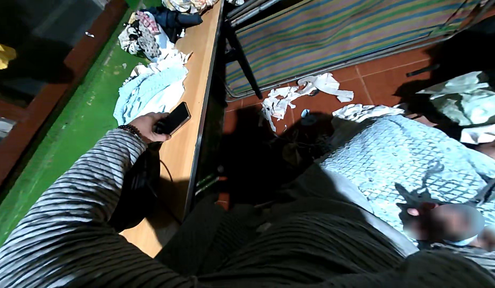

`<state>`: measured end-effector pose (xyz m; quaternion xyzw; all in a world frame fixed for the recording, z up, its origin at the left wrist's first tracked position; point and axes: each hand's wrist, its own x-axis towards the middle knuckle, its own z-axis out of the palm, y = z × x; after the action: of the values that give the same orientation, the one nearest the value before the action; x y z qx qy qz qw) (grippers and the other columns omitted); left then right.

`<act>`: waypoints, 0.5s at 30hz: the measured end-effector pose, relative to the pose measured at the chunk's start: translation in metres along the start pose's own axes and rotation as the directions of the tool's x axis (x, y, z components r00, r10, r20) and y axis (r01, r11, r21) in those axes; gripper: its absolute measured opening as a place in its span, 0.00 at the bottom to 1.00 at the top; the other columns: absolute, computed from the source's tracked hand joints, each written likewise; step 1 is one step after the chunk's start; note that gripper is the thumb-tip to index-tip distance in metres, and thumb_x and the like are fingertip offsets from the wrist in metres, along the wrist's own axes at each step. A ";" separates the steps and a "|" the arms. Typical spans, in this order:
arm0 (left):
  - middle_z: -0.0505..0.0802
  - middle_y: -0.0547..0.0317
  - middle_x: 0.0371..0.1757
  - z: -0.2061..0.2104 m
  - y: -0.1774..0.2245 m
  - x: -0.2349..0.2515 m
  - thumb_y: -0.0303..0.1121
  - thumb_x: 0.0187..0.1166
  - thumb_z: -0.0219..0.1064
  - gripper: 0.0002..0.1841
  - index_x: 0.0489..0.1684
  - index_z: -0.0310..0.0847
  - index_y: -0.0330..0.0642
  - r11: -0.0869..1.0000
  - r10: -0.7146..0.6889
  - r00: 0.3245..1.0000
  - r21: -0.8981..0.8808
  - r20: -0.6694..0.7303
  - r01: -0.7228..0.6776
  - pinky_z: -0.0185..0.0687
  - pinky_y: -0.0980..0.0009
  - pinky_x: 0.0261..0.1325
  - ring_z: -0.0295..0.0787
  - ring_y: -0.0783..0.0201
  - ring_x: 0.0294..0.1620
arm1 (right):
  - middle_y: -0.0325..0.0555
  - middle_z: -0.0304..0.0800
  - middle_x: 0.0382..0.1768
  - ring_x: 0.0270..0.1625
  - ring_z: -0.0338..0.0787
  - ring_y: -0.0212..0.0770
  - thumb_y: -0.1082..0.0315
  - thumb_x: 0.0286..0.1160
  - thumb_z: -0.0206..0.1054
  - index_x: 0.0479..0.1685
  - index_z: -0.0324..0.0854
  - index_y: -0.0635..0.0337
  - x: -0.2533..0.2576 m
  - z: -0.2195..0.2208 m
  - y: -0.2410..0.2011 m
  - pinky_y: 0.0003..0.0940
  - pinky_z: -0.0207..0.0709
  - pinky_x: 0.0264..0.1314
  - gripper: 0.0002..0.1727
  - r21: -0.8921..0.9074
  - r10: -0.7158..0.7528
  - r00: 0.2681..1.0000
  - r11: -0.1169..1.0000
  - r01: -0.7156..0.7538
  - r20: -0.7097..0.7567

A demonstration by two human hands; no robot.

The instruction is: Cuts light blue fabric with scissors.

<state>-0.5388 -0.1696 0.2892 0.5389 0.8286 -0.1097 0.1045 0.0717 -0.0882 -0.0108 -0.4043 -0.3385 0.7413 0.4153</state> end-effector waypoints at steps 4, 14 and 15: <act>0.83 0.33 0.71 0.001 -0.001 0.003 0.38 0.65 0.84 0.37 0.77 0.76 0.39 0.998 -0.007 1.000 -0.062 -0.017 0.006 0.71 0.36 0.77 0.80 0.37 0.74 | 0.30 0.94 0.28 0.26 0.92 0.27 0.68 0.90 0.34 0.46 0.74 0.56 -0.005 0.010 -0.012 0.23 0.88 0.35 0.19 -0.051 0.038 0.998 0.998 -0.040 -0.050; 0.85 0.32 0.68 -0.005 0.018 -0.001 0.44 0.69 0.82 0.35 0.73 0.77 0.33 0.995 -0.001 1.000 0.102 -0.017 0.003 0.73 0.35 0.73 0.83 0.36 0.69 | 0.31 0.95 0.28 0.26 0.93 0.28 0.67 0.90 0.35 0.46 0.75 0.57 -0.001 -0.001 -0.006 0.23 0.89 0.34 0.19 -0.054 0.012 0.999 0.998 -0.014 -0.031; 0.85 0.31 0.67 -0.005 0.018 -0.001 0.43 0.69 0.82 0.35 0.73 0.77 0.32 0.996 0.002 1.000 0.093 -0.016 -0.001 0.73 0.35 0.73 0.83 0.36 0.69 | 0.31 0.95 0.28 0.25 0.93 0.27 0.68 0.90 0.35 0.45 0.75 0.57 -0.003 0.004 -0.008 0.23 0.88 0.34 0.19 -0.045 0.012 0.999 0.999 -0.014 -0.048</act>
<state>-0.5225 -0.1621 0.2931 0.5447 0.8230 -0.1439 0.0728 0.0718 -0.0875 -0.0013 -0.4334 -0.3425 0.7261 0.4094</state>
